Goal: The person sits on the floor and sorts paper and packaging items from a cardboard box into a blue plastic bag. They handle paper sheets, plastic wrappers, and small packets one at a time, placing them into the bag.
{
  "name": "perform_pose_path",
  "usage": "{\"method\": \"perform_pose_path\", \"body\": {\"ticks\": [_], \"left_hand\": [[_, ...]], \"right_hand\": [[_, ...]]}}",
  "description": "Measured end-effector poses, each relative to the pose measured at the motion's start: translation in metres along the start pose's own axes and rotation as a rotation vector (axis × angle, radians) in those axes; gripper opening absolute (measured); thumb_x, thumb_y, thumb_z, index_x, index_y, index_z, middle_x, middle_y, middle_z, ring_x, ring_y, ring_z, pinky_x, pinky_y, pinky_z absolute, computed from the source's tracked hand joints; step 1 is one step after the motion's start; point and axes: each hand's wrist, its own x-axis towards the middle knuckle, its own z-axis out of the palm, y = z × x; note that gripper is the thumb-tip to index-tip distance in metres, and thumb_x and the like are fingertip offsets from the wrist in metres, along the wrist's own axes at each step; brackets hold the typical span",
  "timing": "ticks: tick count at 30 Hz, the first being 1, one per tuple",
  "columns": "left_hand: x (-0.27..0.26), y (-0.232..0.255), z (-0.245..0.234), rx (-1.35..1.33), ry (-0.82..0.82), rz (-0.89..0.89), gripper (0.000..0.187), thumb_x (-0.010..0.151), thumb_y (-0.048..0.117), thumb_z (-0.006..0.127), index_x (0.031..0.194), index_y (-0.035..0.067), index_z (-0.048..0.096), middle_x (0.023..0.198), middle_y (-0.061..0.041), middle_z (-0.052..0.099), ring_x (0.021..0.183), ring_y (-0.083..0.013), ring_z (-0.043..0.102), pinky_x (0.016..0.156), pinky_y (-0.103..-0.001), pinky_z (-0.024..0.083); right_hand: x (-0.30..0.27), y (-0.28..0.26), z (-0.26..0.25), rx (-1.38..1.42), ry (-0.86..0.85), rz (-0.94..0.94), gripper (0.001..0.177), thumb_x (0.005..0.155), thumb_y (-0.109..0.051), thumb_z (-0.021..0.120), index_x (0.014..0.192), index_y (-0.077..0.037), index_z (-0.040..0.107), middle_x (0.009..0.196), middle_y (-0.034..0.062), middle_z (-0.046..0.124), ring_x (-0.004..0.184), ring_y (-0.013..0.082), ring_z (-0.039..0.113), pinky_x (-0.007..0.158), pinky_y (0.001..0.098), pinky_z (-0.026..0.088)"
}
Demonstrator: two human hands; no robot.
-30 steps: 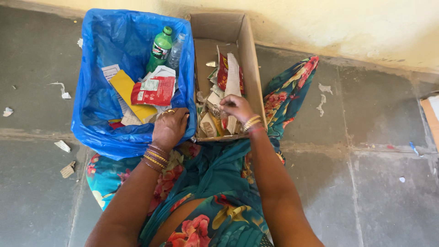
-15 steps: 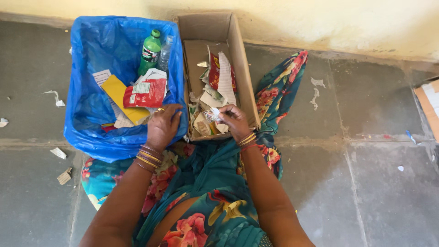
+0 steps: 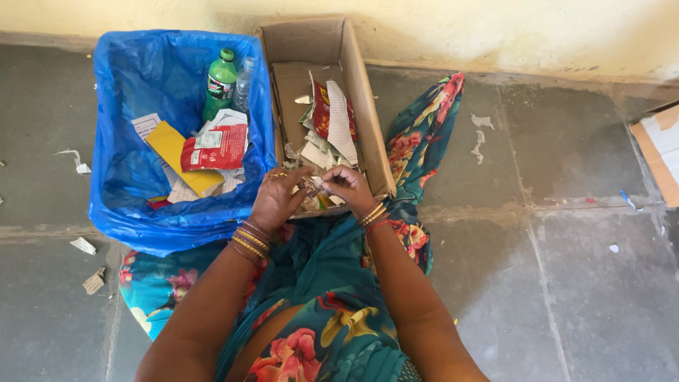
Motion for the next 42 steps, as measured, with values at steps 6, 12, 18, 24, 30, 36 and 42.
{"method": "perform_pose_path", "body": {"ticks": [6, 12, 18, 24, 30, 36, 42], "left_hand": [[0.0, -0.003, 0.001, 0.009, 0.023, 0.025, 0.05, 0.094, 0.013, 0.067, 0.142, 0.016, 0.055, 0.096, -0.011, 0.075, 0.095, -0.0312, 0.071, 0.108, -0.047, 0.044], [0.0, -0.002, 0.002, 0.007, 0.012, 0.011, 0.052, 0.094, 0.011, 0.066, 0.144, 0.016, 0.052, 0.093, -0.011, 0.075, 0.093, -0.0306, 0.071, 0.107, -0.049, 0.044], [0.0, -0.002, 0.002, -0.027, 0.015, 0.02, 0.053, 0.096, 0.009, 0.064, 0.146, 0.016, 0.05, 0.094, -0.011, 0.075, 0.094, -0.0308, 0.072, 0.106, -0.049, 0.045], [0.0, 0.0, -0.002, -0.058, 0.008, -0.001, 0.054, 0.094, 0.005, 0.061, 0.146, 0.015, 0.049, 0.094, -0.011, 0.074, 0.095, -0.0307, 0.072, 0.106, -0.049, 0.045], [0.001, 0.005, -0.007, -0.086, 0.013, -0.022, 0.051, 0.095, 0.005, 0.062, 0.144, 0.015, 0.05, 0.093, -0.011, 0.073, 0.095, -0.0318, 0.071, 0.107, -0.048, 0.045], [0.003, 0.01, -0.012, -0.16, 0.078, -0.033, 0.052, 0.094, 0.004, 0.065, 0.143, 0.013, 0.053, 0.097, -0.014, 0.072, 0.098, -0.0346, 0.069, 0.093, -0.045, 0.051], [0.001, 0.009, -0.024, -0.4, 0.199, -0.151, 0.049, 0.098, 0.001, 0.062, 0.145, 0.01, 0.054, 0.101, -0.013, 0.07, 0.088, -0.0223, 0.068, 0.079, -0.036, 0.055]], "right_hand": [[0.0, -0.002, -0.001, -0.089, -0.092, -0.062, 0.011, 0.097, -0.002, 0.071, 0.109, -0.003, 0.073, 0.104, 0.0031, 0.072, 0.094, 0.0105, 0.067, 0.085, 0.0275, 0.057], [0.002, -0.013, 0.005, -0.222, -0.156, -0.084, 0.03, 0.097, -0.001, 0.068, 0.127, -0.004, 0.071, 0.123, 0.0027, 0.07, 0.116, 0.0112, 0.064, 0.102, 0.0272, 0.051], [-0.004, -0.019, 0.01, -0.182, -0.076, 0.032, 0.035, 0.098, -0.005, 0.069, 0.133, -0.003, 0.069, 0.118, 0.0005, 0.071, 0.107, 0.0081, 0.063, 0.094, 0.0257, 0.052], [-0.005, -0.018, 0.01, -0.099, -0.044, 0.072, 0.037, 0.099, -0.004, 0.07, 0.136, -0.001, 0.067, 0.111, 0.0022, 0.07, 0.097, 0.0082, 0.064, 0.088, 0.0256, 0.054], [-0.003, -0.014, 0.006, -0.011, -0.022, 0.069, 0.037, 0.097, -0.003, 0.069, 0.133, 0.001, 0.065, 0.117, 0.004, 0.071, 0.096, 0.0095, 0.065, 0.085, 0.0274, 0.056], [-0.001, -0.007, -0.001, 0.057, -0.002, 0.016, 0.036, 0.099, -0.001, 0.068, 0.135, 0.003, 0.065, 0.112, 0.0072, 0.07, 0.096, 0.0128, 0.065, 0.085, 0.0296, 0.057], [-0.001, -0.007, -0.001, 0.157, 0.059, 0.014, 0.032, 0.102, -0.005, 0.063, 0.133, 0.002, 0.063, 0.114, 0.0103, 0.071, 0.098, 0.0155, 0.066, 0.083, 0.0311, 0.057]]}}
